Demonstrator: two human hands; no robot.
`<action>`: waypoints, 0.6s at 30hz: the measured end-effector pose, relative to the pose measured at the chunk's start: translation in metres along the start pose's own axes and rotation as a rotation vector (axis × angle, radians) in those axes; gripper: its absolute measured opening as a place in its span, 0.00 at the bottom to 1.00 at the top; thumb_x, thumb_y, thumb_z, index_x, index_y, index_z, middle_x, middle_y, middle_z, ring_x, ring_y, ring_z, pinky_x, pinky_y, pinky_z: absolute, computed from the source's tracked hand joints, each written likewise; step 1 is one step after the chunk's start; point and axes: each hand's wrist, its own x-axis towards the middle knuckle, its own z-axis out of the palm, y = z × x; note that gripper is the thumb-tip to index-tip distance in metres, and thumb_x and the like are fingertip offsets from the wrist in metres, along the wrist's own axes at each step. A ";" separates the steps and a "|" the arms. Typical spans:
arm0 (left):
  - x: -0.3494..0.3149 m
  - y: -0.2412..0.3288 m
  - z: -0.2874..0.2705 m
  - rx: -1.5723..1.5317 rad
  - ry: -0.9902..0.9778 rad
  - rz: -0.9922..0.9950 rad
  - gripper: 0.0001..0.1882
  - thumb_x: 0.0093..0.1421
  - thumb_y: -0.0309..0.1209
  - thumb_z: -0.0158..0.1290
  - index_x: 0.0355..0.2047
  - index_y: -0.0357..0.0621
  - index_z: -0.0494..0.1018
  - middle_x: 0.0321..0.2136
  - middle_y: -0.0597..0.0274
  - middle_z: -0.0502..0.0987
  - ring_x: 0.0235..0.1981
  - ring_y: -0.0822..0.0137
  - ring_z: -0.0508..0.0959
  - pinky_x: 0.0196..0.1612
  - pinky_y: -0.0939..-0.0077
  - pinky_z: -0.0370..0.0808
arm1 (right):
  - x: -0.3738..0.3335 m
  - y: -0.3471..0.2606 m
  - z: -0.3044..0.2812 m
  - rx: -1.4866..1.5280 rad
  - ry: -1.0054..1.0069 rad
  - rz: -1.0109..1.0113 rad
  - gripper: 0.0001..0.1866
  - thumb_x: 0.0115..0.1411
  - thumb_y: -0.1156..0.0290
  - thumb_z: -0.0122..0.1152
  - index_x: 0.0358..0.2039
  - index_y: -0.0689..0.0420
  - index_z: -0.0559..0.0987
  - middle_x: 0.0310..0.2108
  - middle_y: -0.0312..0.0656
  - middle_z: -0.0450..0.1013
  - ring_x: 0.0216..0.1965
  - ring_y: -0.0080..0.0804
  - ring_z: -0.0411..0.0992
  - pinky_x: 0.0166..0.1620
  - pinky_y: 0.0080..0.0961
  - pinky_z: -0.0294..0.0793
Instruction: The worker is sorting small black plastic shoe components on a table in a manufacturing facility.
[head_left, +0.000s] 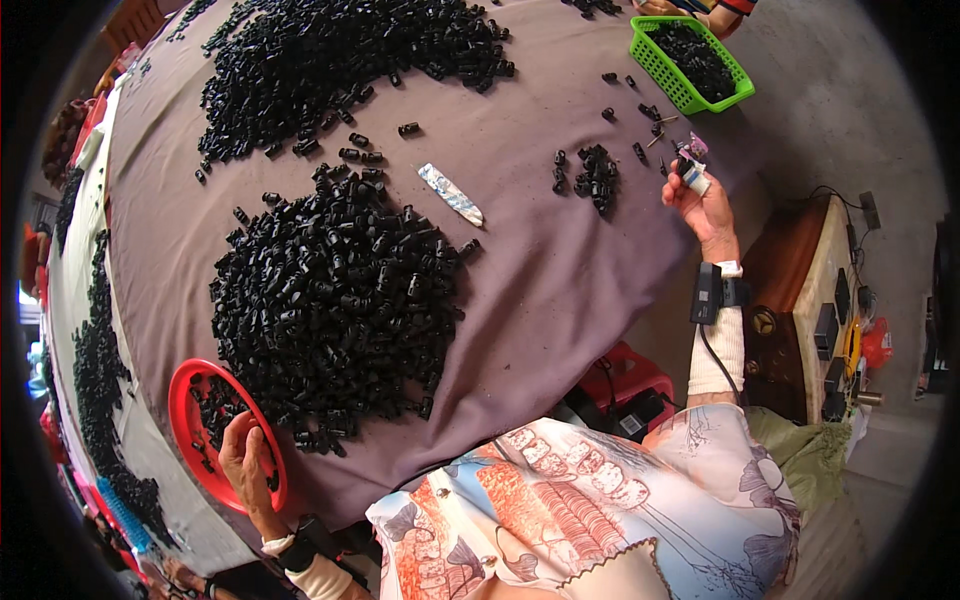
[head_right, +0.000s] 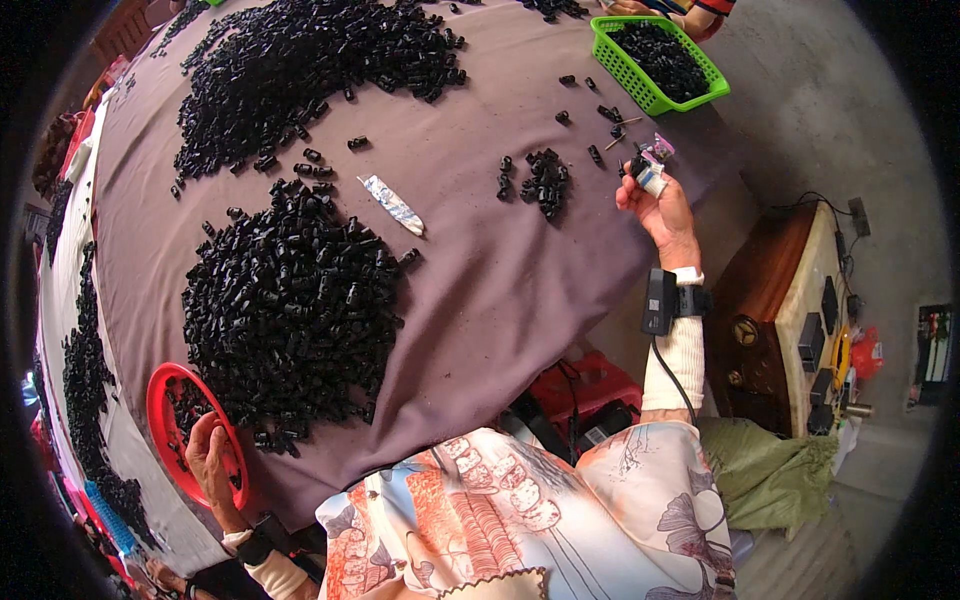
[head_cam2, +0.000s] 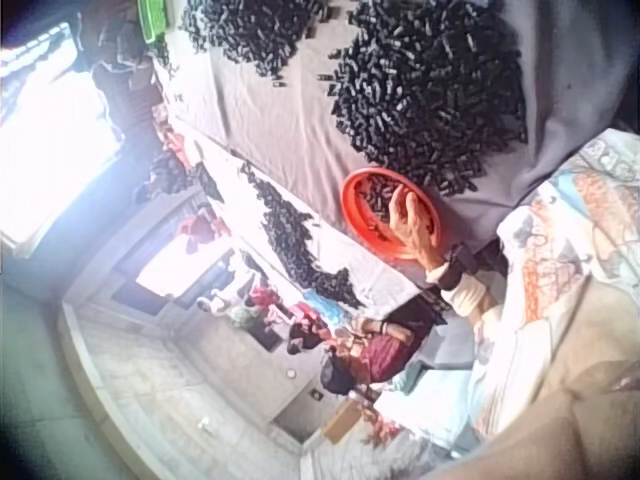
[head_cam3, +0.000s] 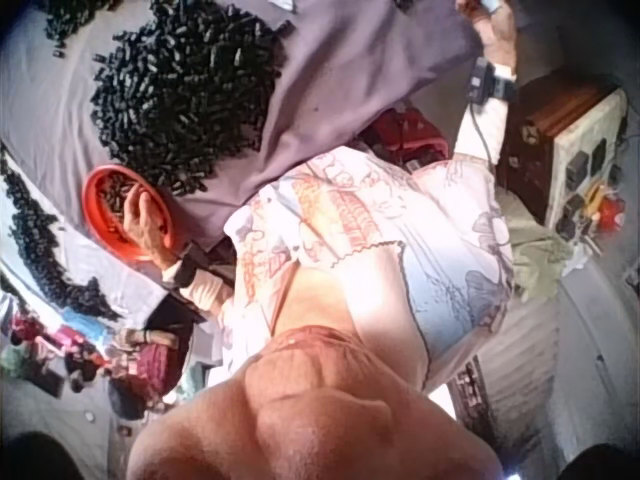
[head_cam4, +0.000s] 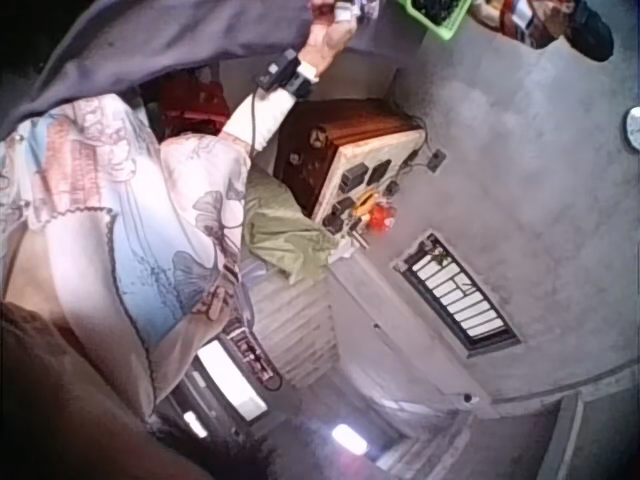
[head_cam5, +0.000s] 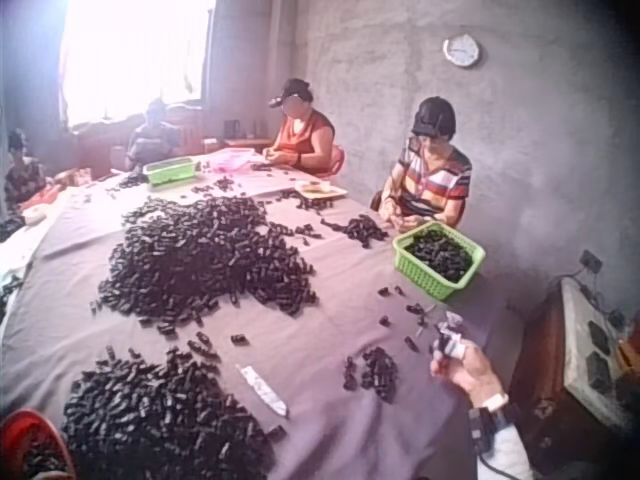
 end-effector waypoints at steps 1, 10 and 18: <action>0.000 0.000 0.001 0.006 0.004 0.004 0.12 0.58 0.27 0.52 0.43 0.39 0.72 0.33 0.68 0.74 0.30 0.79 0.71 0.32 0.87 0.67 | -0.001 0.001 0.001 0.001 -0.001 0.001 0.15 0.60 0.66 0.45 0.38 0.65 0.73 0.24 0.41 0.73 0.27 0.34 0.73 0.33 0.30 0.72; -0.001 0.004 0.004 0.004 0.002 -0.021 0.12 0.59 0.28 0.52 0.43 0.39 0.72 0.30 0.70 0.74 0.27 0.81 0.70 0.28 0.89 0.65 | -0.002 -0.003 0.000 -1.645 0.565 -0.400 0.10 0.53 0.70 0.54 0.32 0.64 0.75 0.29 0.54 0.73 0.30 0.48 0.72 0.36 0.37 0.68; 0.002 -0.010 -0.004 -0.014 -0.015 -0.070 0.13 0.59 0.29 0.52 0.43 0.38 0.72 0.32 0.68 0.74 0.29 0.79 0.71 0.31 0.87 0.67 | -0.012 0.000 -0.022 -0.951 0.416 -0.242 0.11 0.54 0.79 0.51 0.38 0.62 0.77 0.29 0.35 0.75 0.31 0.25 0.71 0.37 0.18 0.69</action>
